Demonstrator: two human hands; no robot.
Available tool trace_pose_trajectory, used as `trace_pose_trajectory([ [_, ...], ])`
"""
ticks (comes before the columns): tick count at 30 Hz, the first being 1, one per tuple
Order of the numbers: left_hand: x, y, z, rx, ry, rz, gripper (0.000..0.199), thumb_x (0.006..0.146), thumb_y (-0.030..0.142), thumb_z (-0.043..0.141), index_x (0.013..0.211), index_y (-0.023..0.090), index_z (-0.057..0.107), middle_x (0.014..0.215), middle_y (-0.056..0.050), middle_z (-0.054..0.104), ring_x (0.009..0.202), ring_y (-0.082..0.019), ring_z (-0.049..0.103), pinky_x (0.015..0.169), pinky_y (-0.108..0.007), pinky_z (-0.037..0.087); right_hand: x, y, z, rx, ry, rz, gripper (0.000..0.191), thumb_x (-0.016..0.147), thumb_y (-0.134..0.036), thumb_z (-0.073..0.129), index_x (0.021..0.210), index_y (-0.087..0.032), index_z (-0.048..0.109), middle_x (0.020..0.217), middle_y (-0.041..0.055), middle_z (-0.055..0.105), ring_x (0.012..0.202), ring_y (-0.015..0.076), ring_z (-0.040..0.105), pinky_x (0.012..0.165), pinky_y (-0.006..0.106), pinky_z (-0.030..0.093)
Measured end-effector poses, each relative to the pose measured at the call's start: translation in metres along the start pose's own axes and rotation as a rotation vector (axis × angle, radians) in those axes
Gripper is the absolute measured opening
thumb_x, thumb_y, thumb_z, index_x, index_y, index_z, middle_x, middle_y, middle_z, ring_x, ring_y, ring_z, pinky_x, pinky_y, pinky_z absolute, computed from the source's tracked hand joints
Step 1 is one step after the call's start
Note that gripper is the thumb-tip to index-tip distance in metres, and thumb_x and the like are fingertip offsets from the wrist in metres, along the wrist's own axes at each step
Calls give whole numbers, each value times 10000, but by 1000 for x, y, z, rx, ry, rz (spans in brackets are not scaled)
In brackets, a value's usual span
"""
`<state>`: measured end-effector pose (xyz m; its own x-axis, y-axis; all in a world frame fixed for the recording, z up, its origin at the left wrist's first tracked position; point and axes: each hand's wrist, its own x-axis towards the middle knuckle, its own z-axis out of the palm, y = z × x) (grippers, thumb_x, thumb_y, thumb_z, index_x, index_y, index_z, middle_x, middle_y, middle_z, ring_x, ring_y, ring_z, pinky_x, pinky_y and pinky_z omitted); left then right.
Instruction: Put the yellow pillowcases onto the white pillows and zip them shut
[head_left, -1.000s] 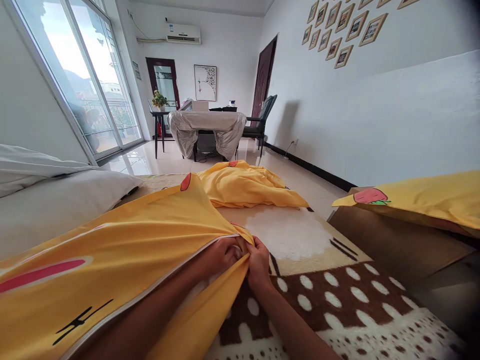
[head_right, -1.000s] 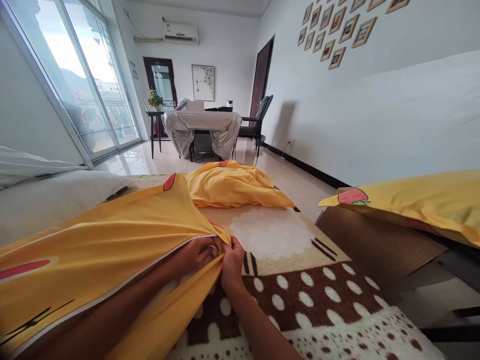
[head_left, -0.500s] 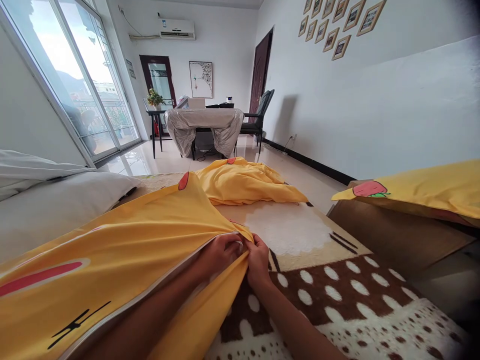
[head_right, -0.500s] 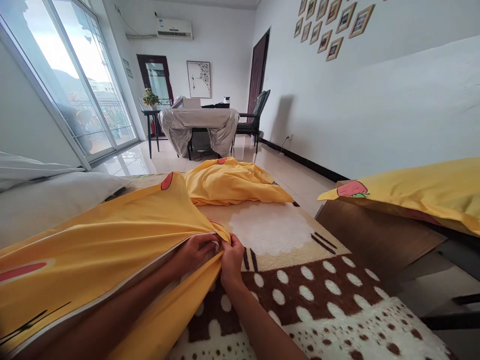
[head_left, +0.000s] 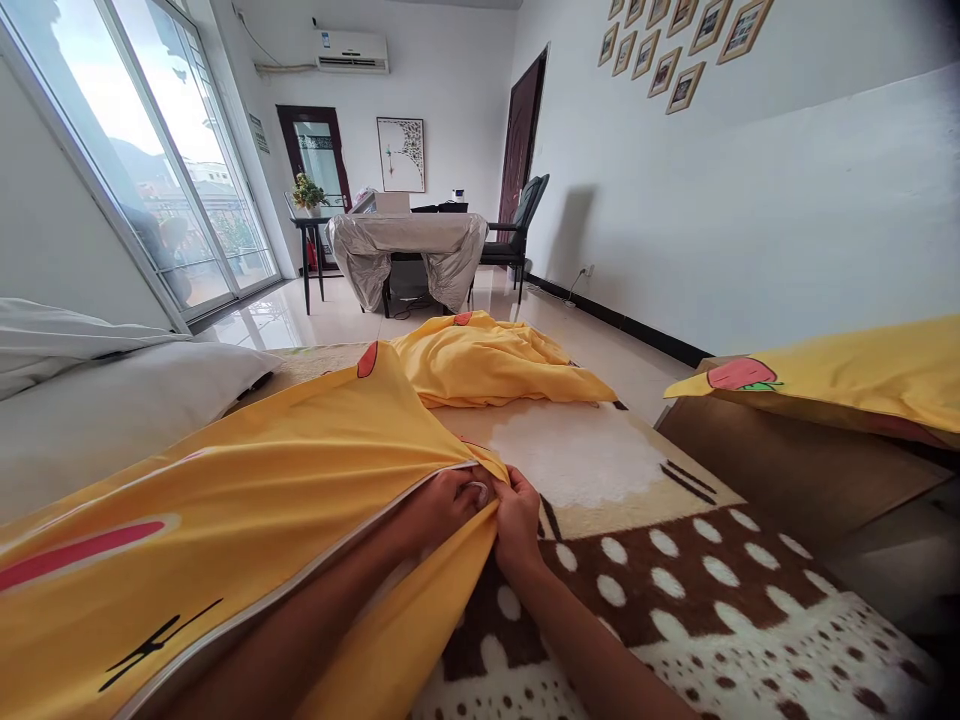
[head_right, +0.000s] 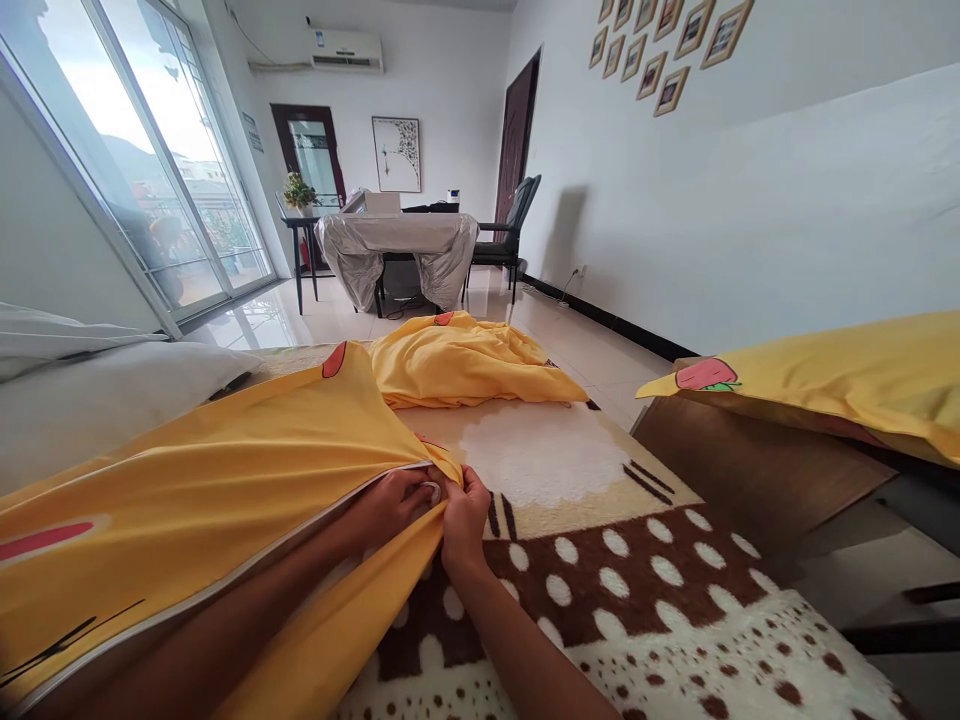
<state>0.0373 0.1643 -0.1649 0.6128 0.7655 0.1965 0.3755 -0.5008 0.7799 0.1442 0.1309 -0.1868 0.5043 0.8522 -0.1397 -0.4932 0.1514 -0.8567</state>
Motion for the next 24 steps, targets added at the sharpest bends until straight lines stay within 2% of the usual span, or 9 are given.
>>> trace_pose_trajectory([
  [5,2,4,-1,23,17,-30,280,861,289,445,668,149,591,717,-56,634,706,-180,525,753,-310,437,1,1,-1,2,12,-3,236,532,-286,680,743,-183,652,725,11,694,655,172,602,639,285,493],
  [10,4,5,-5,-46,-10,4,241,811,256,484,659,135,625,731,-49,658,727,-172,536,794,-296,434,3,3,-2,-1,1,-6,230,532,-287,682,733,-181,649,718,11,692,662,177,604,646,287,491],
  [15,5,2,-9,-110,-35,20,204,790,252,529,702,130,666,757,-38,690,745,-168,564,765,-265,456,3,3,-1,-2,-9,-12,242,538,-289,682,750,-178,647,736,12,693,690,182,608,677,296,497],
  [21,4,-4,-1,-37,-58,18,273,844,264,481,647,138,622,723,-48,659,723,-171,537,800,-294,444,4,5,-4,-10,-13,-16,254,554,-296,690,774,-180,638,742,8,686,710,182,607,687,293,494],
  [24,3,-6,0,14,-72,25,272,858,248,437,695,137,625,781,-69,659,768,-190,543,835,-324,432,5,6,-5,-30,-3,-21,230,550,-279,675,753,-178,638,706,2,673,681,176,594,664,286,487],
])
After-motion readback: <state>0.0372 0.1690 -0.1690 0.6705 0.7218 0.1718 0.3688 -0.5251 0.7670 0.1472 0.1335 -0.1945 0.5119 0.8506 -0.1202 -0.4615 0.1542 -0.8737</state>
